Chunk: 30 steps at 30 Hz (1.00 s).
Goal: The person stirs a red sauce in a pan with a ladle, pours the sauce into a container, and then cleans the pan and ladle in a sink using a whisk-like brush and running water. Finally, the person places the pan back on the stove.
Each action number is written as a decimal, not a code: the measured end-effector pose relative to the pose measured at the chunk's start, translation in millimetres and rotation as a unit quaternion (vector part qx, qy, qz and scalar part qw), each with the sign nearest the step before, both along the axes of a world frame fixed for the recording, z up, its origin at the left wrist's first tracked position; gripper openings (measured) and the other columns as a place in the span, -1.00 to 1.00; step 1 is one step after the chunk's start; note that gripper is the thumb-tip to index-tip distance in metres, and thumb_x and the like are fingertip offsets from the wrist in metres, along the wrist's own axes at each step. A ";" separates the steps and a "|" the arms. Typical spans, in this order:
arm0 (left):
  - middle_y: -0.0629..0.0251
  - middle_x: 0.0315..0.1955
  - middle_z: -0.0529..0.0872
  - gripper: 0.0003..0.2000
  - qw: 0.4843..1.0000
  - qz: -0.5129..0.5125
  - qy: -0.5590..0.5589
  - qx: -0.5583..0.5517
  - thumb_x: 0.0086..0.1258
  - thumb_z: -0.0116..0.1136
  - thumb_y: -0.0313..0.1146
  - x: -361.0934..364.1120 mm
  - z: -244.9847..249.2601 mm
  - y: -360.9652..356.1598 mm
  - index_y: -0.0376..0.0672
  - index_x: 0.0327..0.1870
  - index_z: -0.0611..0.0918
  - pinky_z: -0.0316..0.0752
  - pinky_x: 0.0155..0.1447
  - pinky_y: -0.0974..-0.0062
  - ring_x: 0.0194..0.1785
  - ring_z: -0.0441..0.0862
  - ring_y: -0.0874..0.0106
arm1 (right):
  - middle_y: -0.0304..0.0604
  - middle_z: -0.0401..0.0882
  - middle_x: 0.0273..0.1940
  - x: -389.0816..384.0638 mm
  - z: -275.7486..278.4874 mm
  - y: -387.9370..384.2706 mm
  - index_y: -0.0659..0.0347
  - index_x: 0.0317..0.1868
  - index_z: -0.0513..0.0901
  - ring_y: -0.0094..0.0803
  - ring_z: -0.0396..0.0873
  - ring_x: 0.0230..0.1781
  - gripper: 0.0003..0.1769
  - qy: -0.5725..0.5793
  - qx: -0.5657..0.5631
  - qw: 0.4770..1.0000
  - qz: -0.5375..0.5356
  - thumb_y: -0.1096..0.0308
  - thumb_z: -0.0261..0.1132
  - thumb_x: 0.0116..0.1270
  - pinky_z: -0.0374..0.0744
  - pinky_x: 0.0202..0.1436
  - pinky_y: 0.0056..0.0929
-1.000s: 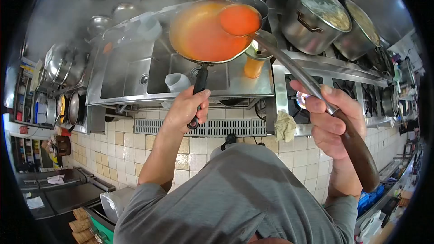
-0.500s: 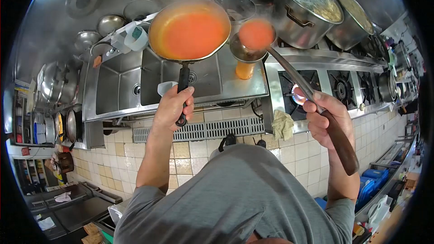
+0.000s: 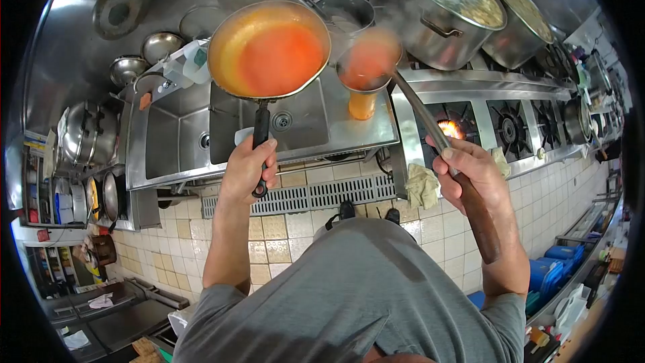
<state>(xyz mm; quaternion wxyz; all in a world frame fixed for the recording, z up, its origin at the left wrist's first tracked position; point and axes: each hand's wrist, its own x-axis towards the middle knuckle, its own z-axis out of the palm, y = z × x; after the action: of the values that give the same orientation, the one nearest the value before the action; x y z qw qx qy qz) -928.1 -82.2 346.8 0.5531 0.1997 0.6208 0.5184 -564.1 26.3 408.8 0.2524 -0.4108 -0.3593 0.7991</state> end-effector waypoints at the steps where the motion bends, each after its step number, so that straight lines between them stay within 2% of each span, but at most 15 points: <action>1: 0.41 -0.59 0.42 -0.79 1.000 0.006 0.005 0.002 0.58 0.09 -0.34 1.5 1.7 0.3 -0.16 -0.31 0.39 0.33 -0.62 0.50 -0.65 0.34 0.60 | -0.24 0.59 -0.33 -1.3 -0.2 -1.1 0.30 0.17 0.59 -0.56 0.46 -0.66 -0.65 -0.009 0.018 1.000 0.004 0.30 0.25 0.49 0.40 -0.66 -0.57; 8: 0.39 -0.60 0.42 -0.78 1.000 -0.017 0.021 0.004 0.57 0.09 -0.34 -0.5 1.7 -1.2 -0.16 -0.33 0.39 0.33 -0.62 0.50 -0.66 0.34 0.60 | -0.28 0.56 -0.41 3.0 -6.8 -7.3 0.30 -0.08 0.59 -0.55 0.47 -0.66 -0.82 -0.046 0.099 0.993 0.039 0.34 0.25 0.46 0.45 -0.59 -0.55; 12: 0.40 -0.60 0.43 -0.78 0.999 -0.023 0.023 0.002 0.57 0.10 -0.34 1.2 0.3 -1.9 -0.15 -0.33 0.40 0.33 -0.62 0.51 -0.66 0.35 0.60 | -0.30 0.54 -0.42 2.1 -3.1 -16.5 0.32 -0.07 0.59 -0.56 0.48 -0.65 -0.84 -0.081 0.127 0.987 0.047 0.39 0.24 0.45 0.49 -0.55 -0.55; 14: 0.41 -0.60 0.43 -0.79 0.999 -0.033 0.025 0.002 0.57 0.11 -0.34 2.3 0.8 -2.1 -0.15 -0.32 0.40 0.33 -0.62 0.51 -0.66 0.36 0.60 | -0.31 0.52 -0.43 2.7 4.7 -22.2 0.35 0.00 0.58 -0.57 0.49 -0.63 -0.81 -0.152 0.186 0.968 0.077 0.47 0.23 0.45 0.49 -0.55 -0.54; 15: 0.41 -0.59 0.43 -0.79 0.999 -0.027 0.026 0.002 0.56 0.11 -0.35 4.9 0.9 -2.1 -0.14 -0.31 0.40 0.33 -0.62 0.52 -0.66 0.36 0.61 | -0.31 0.52 -0.43 3.4 6.7 -25.5 0.35 0.00 0.58 -0.57 0.49 -0.63 -0.81 -0.151 0.186 0.968 0.076 0.47 0.23 0.45 0.49 -0.55 -0.54; 17: 0.42 -0.59 0.44 -0.80 0.999 -0.020 0.029 0.004 0.56 0.12 -0.35 7.7 -0.2 -1.8 -0.14 -0.31 0.41 0.33 -0.62 0.52 -0.65 0.36 0.61 | -0.33 0.50 -0.43 6.0 9.6 -31.7 0.37 0.17 0.55 -0.61 0.48 -0.61 -0.68 -0.168 0.216 0.959 0.074 0.53 0.22 0.43 0.48 -0.54 -0.55; 18: 0.42 -0.58 0.44 -0.81 0.999 -0.027 0.033 0.004 0.56 0.13 -0.35 8.7 -1.9 -2.1 -0.14 -0.29 0.41 0.33 -0.62 0.52 -0.65 0.36 0.61 | -0.33 0.50 -0.43 8.3 11.6 -34.2 0.37 0.17 0.55 -0.61 0.48 -0.61 -0.68 -0.167 0.217 0.959 0.074 0.53 0.22 0.43 0.48 -0.54 -0.55; 20: 0.42 -0.57 0.45 -0.82 0.999 -0.033 0.039 0.004 0.56 0.13 -0.36 12.2 -2.7 -2.9 -0.14 -0.27 0.41 0.33 -0.62 0.52 -0.64 0.37 0.62 | -0.35 0.49 -0.44 12.9 16.7 -37.5 0.35 0.32 0.50 -0.64 0.45 -0.58 -0.52 -0.197 0.268 0.941 0.068 0.56 0.25 0.39 0.47 -0.51 -0.56; 24: 0.42 -0.55 0.46 -0.84 0.999 -0.031 0.035 0.001 0.56 0.12 -0.37 25.0 -0.6 -1.3 -0.14 -0.23 0.41 0.32 -0.62 0.54 -0.64 0.37 0.62 | -0.36 0.46 -0.45 24.4 20.2 -27.5 0.32 0.35 0.50 -0.65 0.42 -0.57 -0.47 -0.196 0.301 0.931 0.067 0.55 0.28 0.36 0.46 -0.49 -0.55; 26: 0.42 -0.55 0.45 -0.85 0.999 -0.029 0.036 0.001 0.56 0.12 -0.37 32.8 1.2 -1.5 -0.15 -0.22 0.41 0.32 -0.62 0.54 -0.64 0.37 0.63 | -0.39 0.45 -0.46 30.6 17.6 -18.6 0.30 0.33 0.53 -0.66 0.41 -0.55 -0.48 -0.209 0.366 0.903 0.083 0.55 0.29 0.34 0.47 -0.47 -0.54; 30: 0.42 -0.55 0.44 -0.84 0.998 -0.019 0.059 -0.010 0.55 0.13 -0.37 47.4 5.0 2.0 -0.15 -0.22 0.40 0.32 -0.62 0.55 -0.64 0.37 0.63 | -0.38 0.44 -0.48 36.9 14.9 3.5 0.30 0.31 0.55 -0.66 0.40 -0.53 -0.49 -0.166 0.368 0.909 0.107 0.56 0.29 0.33 0.45 -0.45 -0.53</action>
<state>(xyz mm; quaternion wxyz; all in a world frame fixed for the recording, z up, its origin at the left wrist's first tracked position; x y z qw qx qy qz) -880.8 -80.2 351.8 0.5277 0.2365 0.6531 0.4890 -527.2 29.9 423.7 0.2358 -0.3744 -0.7061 0.5528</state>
